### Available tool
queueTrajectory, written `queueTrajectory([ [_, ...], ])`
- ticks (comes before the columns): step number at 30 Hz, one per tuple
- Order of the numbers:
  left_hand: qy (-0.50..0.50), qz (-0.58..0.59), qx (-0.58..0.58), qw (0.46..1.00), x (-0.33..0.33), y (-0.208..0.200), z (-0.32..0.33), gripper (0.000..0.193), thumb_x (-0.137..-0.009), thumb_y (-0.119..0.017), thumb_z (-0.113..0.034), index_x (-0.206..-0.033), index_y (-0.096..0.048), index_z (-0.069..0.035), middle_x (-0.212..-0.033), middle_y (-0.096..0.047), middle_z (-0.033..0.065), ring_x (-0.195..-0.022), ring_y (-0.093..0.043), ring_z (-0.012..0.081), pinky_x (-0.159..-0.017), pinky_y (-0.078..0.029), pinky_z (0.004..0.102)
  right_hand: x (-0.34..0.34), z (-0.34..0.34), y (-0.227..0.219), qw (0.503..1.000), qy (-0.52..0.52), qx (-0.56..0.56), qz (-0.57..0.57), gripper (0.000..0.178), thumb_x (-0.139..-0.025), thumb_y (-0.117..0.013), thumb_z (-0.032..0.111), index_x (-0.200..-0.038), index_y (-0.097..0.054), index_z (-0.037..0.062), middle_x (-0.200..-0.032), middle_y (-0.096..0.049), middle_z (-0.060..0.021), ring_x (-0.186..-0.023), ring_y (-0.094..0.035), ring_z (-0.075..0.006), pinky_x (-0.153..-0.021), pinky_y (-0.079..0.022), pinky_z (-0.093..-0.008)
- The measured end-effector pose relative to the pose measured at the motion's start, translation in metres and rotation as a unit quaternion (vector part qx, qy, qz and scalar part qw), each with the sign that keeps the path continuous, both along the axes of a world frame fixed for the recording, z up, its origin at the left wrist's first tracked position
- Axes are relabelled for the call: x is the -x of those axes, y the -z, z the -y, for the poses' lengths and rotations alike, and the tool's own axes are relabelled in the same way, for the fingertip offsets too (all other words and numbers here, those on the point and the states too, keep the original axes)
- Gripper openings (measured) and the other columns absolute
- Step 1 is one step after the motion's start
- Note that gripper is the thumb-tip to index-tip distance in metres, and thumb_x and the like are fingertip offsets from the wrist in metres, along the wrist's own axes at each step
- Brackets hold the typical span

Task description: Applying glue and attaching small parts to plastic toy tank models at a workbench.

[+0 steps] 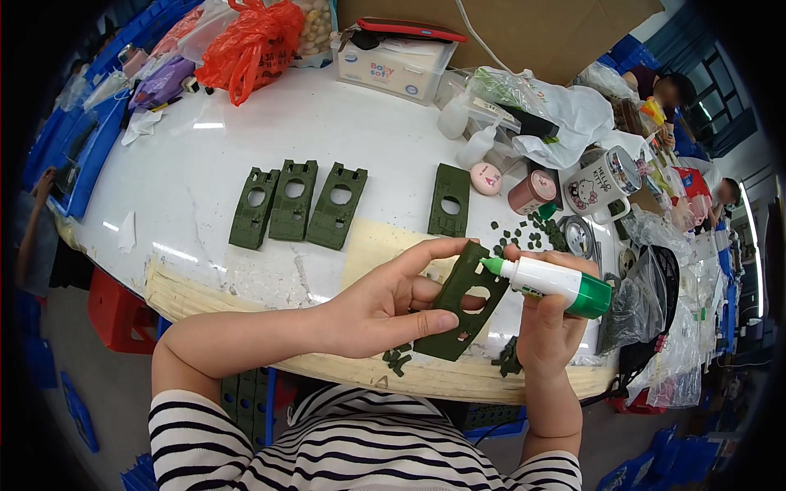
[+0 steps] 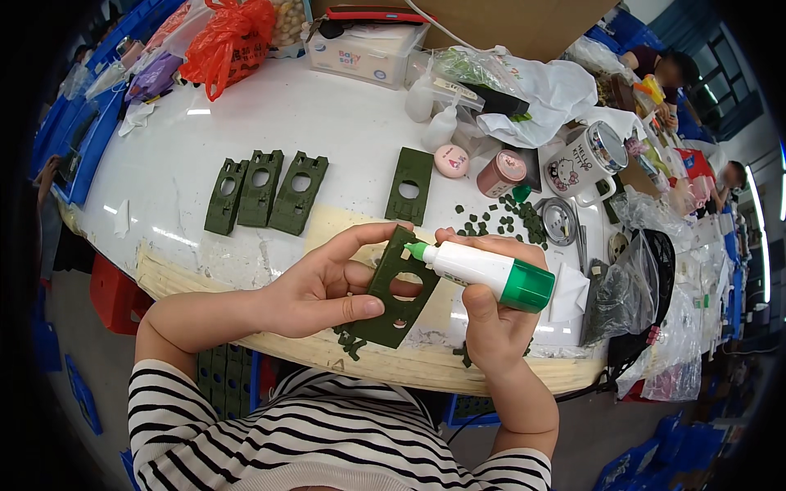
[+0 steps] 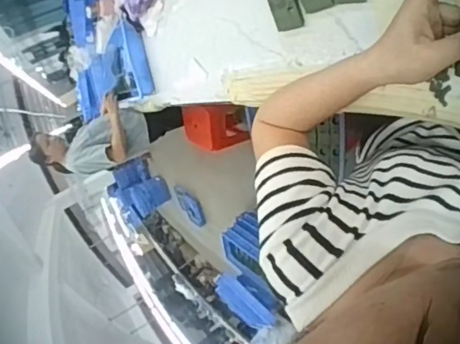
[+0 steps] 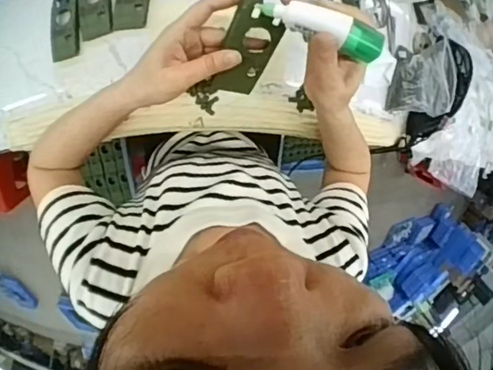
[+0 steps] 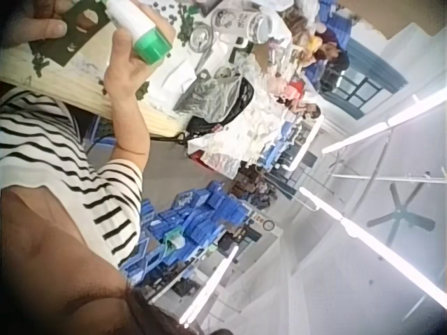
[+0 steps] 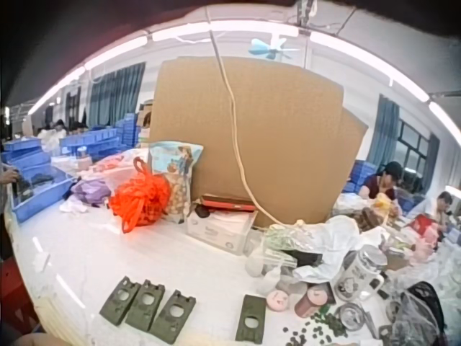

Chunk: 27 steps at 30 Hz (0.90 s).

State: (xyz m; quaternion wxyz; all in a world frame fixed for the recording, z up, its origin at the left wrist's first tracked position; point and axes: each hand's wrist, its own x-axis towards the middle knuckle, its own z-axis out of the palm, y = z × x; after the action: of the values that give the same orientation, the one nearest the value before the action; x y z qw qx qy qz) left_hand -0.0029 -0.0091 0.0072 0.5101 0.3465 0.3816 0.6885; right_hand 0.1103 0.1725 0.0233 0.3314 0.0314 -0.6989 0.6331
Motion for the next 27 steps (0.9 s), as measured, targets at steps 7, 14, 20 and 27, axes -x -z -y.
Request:
queueTrajectory([
  [7,0.001,0.001,0.001,1.000,0.0002,0.0006,0.0006,0.069,-0.095,-0.050,-0.001,-0.149,-0.009,-0.013,-0.128,-0.055,0.0183,-0.122,-0.051,0.0194,-0.098,-0.041,0.0307,0.0009,0.0016,-0.0002,1.000,0.001,0.014,0.003,0.048,-0.091,-0.061,0.037,-0.114,-0.043,-0.0006,-0.107,-0.062,-0.0209,-0.104,-0.063,-0.0292,-0.088,-0.050,-0.0366],
  [14,0.005,0.003,0.004,1.000,0.0005,-0.0012,0.0007,0.069,-0.095,-0.050,-0.002,-0.149,-0.008,-0.013,-0.126,-0.056,0.0190,-0.121,-0.051,0.0191,-0.097,-0.041,0.0307,-0.0002,0.0010,-0.0009,1.000,0.009,0.005,0.008,0.047,-0.091,-0.061,0.037,-0.114,-0.043,-0.0009,-0.107,-0.062,-0.0209,-0.103,-0.063,-0.0290,-0.088,-0.050,-0.0364],
  [20,0.005,0.007,0.005,1.000,0.0005,-0.0007,0.0008,0.069,-0.095,-0.051,-0.003,-0.149,-0.008,-0.013,-0.125,-0.057,0.0185,-0.119,-0.053,0.0179,-0.096,-0.042,0.0299,0.0003,0.0010,-0.0002,1.000,0.005,0.004,0.003,0.047,-0.091,-0.060,0.037,-0.114,-0.043,-0.0010,-0.106,-0.062,-0.0207,-0.103,-0.063,-0.0290,-0.088,-0.050,-0.0365],
  [27,0.005,0.011,0.003,1.000,0.0006,-0.0017,0.0002,0.069,-0.095,-0.051,-0.003,-0.149,-0.008,-0.011,-0.125,-0.058,0.0174,-0.119,-0.053,0.0174,-0.096,-0.041,0.0302,0.0001,-0.0006,0.0007,1.000,0.002,-0.001,-0.001,0.045,-0.092,-0.060,0.035,-0.114,-0.044,-0.0007,-0.107,-0.062,-0.0205,-0.103,-0.063,-0.0296,-0.088,-0.049,-0.0369],
])
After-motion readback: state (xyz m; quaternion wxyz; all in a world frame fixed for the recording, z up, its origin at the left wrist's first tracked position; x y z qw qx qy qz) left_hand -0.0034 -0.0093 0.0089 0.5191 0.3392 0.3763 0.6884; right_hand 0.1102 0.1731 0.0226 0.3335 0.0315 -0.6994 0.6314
